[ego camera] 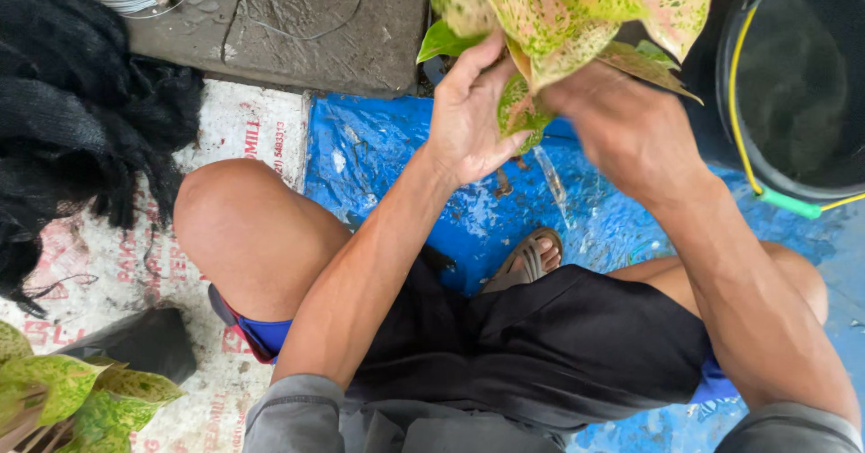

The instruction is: The person sits on a blue tarp and wipes the leaves of a potted plant using a sponge and water from a bucket. They repeatedly dip the sponge into the water and wipe individual leaves, rotating the plant to access different sides.

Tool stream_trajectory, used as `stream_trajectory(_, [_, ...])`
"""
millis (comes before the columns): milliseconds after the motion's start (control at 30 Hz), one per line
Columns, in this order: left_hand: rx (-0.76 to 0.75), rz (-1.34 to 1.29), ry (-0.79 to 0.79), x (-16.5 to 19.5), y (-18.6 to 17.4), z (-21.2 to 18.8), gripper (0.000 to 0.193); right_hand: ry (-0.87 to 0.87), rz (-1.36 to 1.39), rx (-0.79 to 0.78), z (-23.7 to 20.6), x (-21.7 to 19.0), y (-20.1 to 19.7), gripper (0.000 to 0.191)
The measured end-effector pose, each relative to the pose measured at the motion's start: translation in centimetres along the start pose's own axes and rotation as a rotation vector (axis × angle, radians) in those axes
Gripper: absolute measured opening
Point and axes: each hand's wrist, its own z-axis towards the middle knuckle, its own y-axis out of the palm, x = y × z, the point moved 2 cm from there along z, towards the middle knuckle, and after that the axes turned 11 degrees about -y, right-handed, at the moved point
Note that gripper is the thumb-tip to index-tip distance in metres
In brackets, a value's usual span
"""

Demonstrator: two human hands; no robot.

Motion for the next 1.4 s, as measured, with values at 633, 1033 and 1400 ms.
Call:
stream_trajectory(633, [0.182, 0.042, 0.092, -1.5, -2.4, 1.4, 0.053, 0.178, -0.156, 0.010, -3.4, 5.8, 3.9, 0.016])
stream_trajectory(1033, [0.240, 0.193, 0.064, -1.2, -1.6, 0.9, 0.067, 0.020, -0.146, 0.087, -1.7, 5.5, 3.3, 0.023])
stream_trajectory(1400, [0.489, 0.263, 0.041, -1.5, -4.4, 1.1, 0.041, 0.240, -0.089, 0.166, -1.0, 4.5, -0.7, 0.012])
